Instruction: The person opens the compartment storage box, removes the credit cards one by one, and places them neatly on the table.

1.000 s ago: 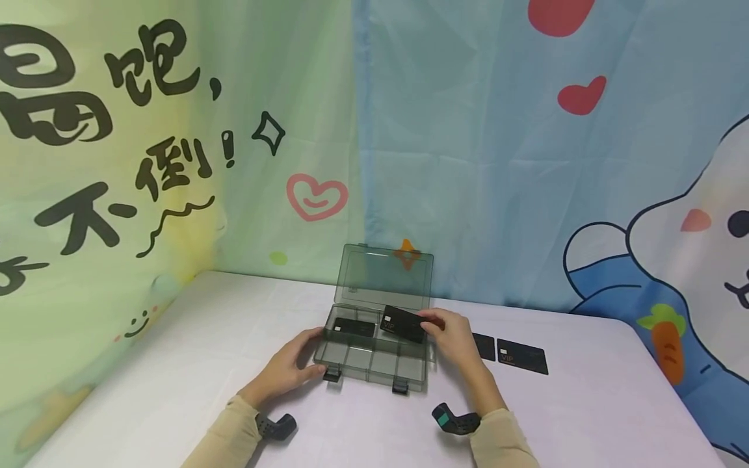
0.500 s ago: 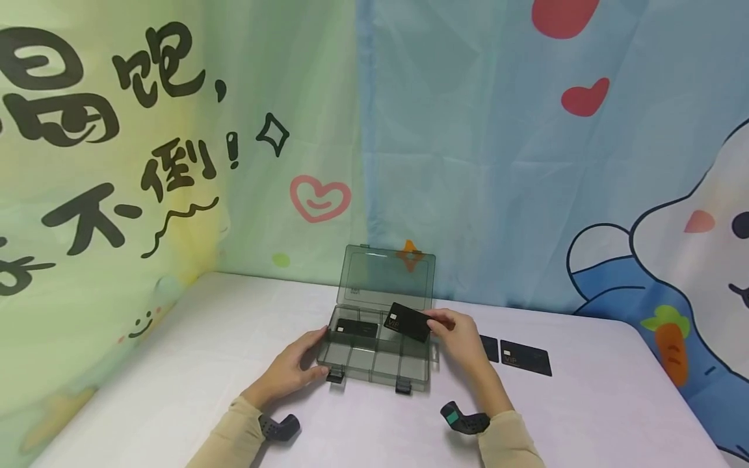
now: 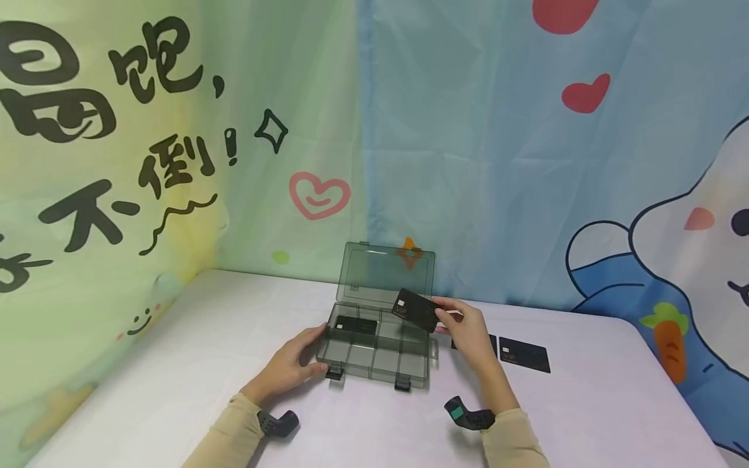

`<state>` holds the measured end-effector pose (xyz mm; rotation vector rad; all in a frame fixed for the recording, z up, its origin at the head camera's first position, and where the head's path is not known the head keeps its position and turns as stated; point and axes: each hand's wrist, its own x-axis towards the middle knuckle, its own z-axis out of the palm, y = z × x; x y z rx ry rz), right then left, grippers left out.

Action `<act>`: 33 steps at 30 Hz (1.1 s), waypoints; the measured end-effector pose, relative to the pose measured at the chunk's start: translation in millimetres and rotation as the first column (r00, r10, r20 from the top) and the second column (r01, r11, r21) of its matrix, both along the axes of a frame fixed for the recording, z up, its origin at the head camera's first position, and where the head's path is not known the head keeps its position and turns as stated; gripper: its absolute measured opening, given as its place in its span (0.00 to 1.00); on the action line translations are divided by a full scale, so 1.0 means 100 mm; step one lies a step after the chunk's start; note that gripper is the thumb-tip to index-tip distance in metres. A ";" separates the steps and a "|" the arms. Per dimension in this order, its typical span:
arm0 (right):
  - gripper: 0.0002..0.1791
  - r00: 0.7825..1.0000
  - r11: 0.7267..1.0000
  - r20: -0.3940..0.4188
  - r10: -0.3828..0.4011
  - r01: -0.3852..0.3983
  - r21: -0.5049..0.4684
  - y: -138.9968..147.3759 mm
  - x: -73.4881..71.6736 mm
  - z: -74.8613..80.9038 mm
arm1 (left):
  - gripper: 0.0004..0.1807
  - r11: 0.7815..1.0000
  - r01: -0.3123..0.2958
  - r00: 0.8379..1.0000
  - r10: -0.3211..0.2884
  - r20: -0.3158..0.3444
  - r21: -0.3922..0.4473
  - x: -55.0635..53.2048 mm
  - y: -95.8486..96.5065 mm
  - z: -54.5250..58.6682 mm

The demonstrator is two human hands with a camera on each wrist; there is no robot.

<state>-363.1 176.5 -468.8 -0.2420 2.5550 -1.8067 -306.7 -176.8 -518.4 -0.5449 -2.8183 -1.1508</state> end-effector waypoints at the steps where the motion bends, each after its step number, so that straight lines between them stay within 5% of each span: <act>1: 0.22 1.000 1.000 0.008 0.003 -0.003 0.011 0.02 0.00 0.00 | 0.43 1.000 -0.001 1.000 0.001 0.000 0.001 0.00 0.00 0.00; 9: 0.21 0.992 0.993 0.118 0.049 -0.061 0.098 0.07 -0.02 0.00 | 0.43 1.000 -0.008 1.000 0.008 0.000 0.004 -0.01 -0.01 0.00; 15: 0.22 0.994 0.981 0.078 0.074 -0.086 0.171 0.13 -0.03 -0.02 | 0.42 1.000 -0.015 1.000 0.015 -0.012 0.008 -0.01 -0.01 -0.02; 23: 0.33 0.989 0.927 0.049 0.143 -0.151 0.343 0.21 -0.03 -0.02 | 0.43 1.000 -0.016 1.000 0.016 -0.019 0.001 -0.01 0.00 -0.02; 33: 0.37 0.979 0.908 0.005 0.201 -0.189 0.374 0.27 -0.04 -0.07 | 0.43 1.000 -0.010 1.000 0.010 -0.016 0.007 0.00 0.01 -0.02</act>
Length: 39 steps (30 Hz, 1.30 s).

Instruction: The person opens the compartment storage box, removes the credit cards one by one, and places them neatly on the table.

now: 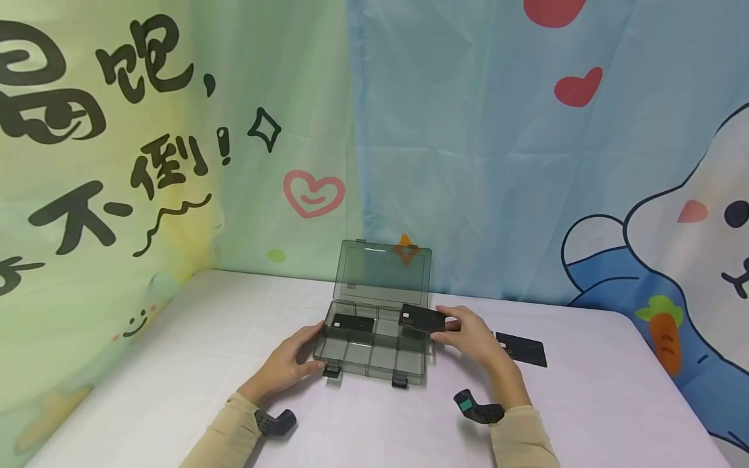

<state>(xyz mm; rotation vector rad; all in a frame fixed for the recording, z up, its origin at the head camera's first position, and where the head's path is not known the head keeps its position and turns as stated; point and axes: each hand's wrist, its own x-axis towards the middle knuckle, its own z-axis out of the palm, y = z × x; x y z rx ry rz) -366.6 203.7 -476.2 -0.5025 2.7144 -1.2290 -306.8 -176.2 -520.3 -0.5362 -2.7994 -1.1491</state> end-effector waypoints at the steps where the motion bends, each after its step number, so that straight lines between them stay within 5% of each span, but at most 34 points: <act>1: 0.37 1.000 1.000 -0.002 0.000 0.000 0.006 0.00 0.00 0.00 | 0.43 1.000 0.000 1.000 0.000 0.001 -0.002 0.00 0.00 0.00; 18: 0.35 0.999 0.991 -0.033 0.012 -0.007 0.137 -0.03 0.03 0.10 | 0.43 1.000 0.004 1.000 -0.004 0.021 -0.009 0.01 0.00 0.03; 39: 0.37 0.998 0.998 0.034 -0.046 0.045 0.044 0.08 0.07 0.13 | 0.43 1.000 -0.001 1.000 0.001 0.021 -0.017 0.01 0.01 0.03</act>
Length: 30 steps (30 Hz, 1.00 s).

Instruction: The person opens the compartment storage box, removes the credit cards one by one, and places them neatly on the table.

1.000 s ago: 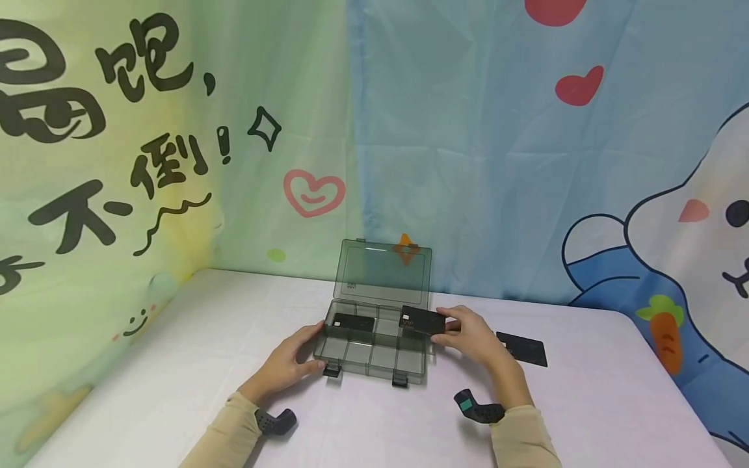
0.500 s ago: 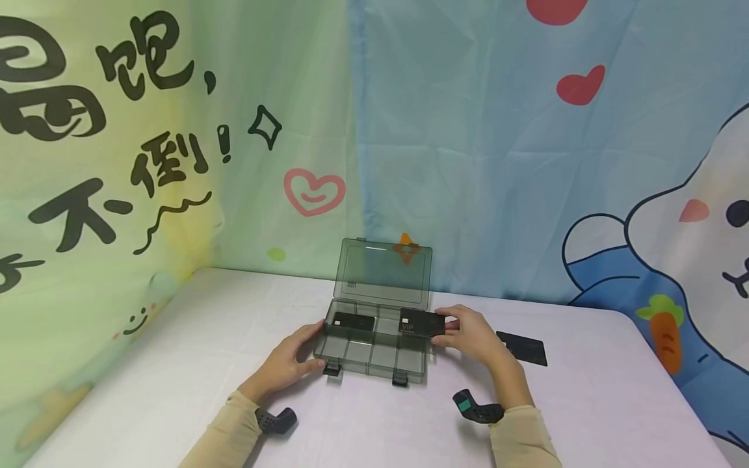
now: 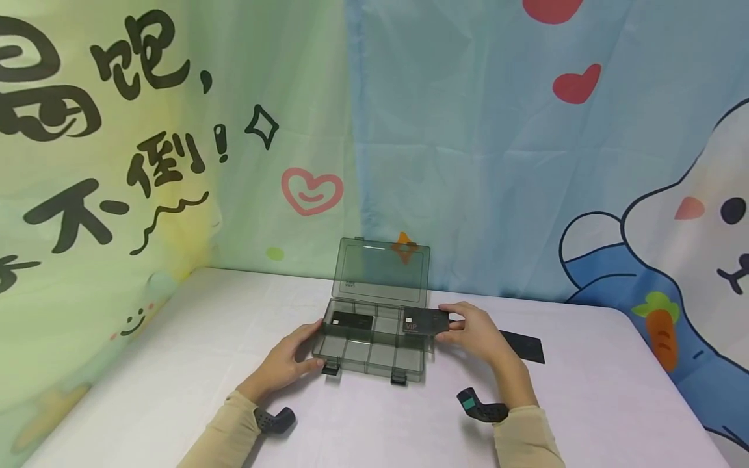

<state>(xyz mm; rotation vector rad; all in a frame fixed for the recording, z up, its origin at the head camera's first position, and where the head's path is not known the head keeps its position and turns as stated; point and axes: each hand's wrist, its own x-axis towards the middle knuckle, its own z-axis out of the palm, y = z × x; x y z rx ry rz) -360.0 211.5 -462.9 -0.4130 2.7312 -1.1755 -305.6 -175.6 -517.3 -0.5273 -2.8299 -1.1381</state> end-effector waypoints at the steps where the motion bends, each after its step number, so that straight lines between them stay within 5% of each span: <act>1: 0.37 1.000 1.000 0.002 -0.003 0.003 -0.002 0.01 0.01 0.00 | 0.43 1.000 -0.002 1.000 0.002 0.002 0.000 0.00 0.00 -0.01; 12: 0.37 0.998 0.994 0.058 -0.034 0.039 -0.100 0.20 0.13 0.10 | 0.43 1.000 0.002 1.000 -0.002 0.000 -0.006 -0.01 0.01 -0.01; 23: 0.42 0.987 0.990 0.081 -0.138 0.138 0.002 0.64 0.24 0.21 | 0.44 1.000 0.003 1.000 -0.003 0.005 0.004 -0.01 0.02 -0.02; 30: 0.48 0.955 0.973 0.184 -0.231 0.227 0.042 0.93 0.29 0.23 | 0.43 1.000 0.000 1.000 0.000 -0.012 0.012 -0.02 0.01 -0.02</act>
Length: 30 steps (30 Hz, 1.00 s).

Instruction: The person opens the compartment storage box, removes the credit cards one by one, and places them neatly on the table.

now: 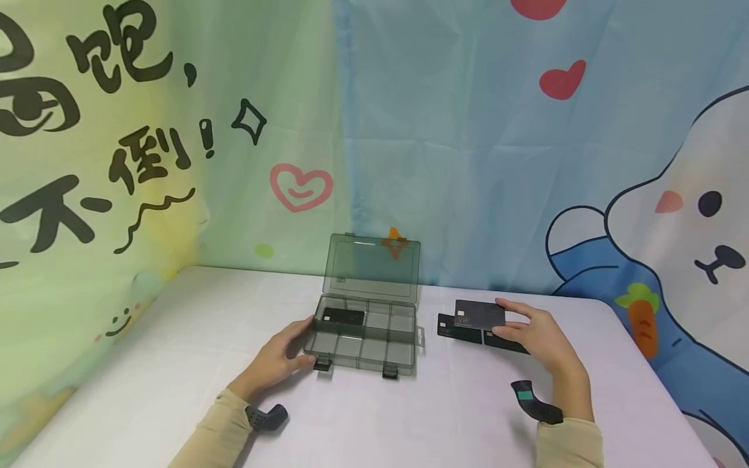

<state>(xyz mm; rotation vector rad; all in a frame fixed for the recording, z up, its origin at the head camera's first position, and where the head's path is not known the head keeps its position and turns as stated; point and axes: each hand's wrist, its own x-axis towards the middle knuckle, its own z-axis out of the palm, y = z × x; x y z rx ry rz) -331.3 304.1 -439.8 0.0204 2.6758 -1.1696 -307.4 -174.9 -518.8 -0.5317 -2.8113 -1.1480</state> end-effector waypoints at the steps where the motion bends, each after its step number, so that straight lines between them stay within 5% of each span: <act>1: 0.48 1.000 1.000 0.014 -0.010 0.010 0.002 0.03 0.01 0.00 | 0.43 1.000 0.002 1.000 -0.002 0.000 0.002 0.00 0.00 0.00; 14: 0.50 0.997 0.994 0.079 -0.017 0.009 0.107 0.39 0.11 -0.11 | 0.43 1.000 0.000 1.000 0.000 0.004 0.011 0.01 0.01 0.03; 30: 0.49 0.976 0.999 0.218 -0.001 -0.007 0.040 0.70 0.23 -0.23 | 0.43 1.000 0.011 1.000 -0.012 0.016 0.014 0.02 0.00 0.04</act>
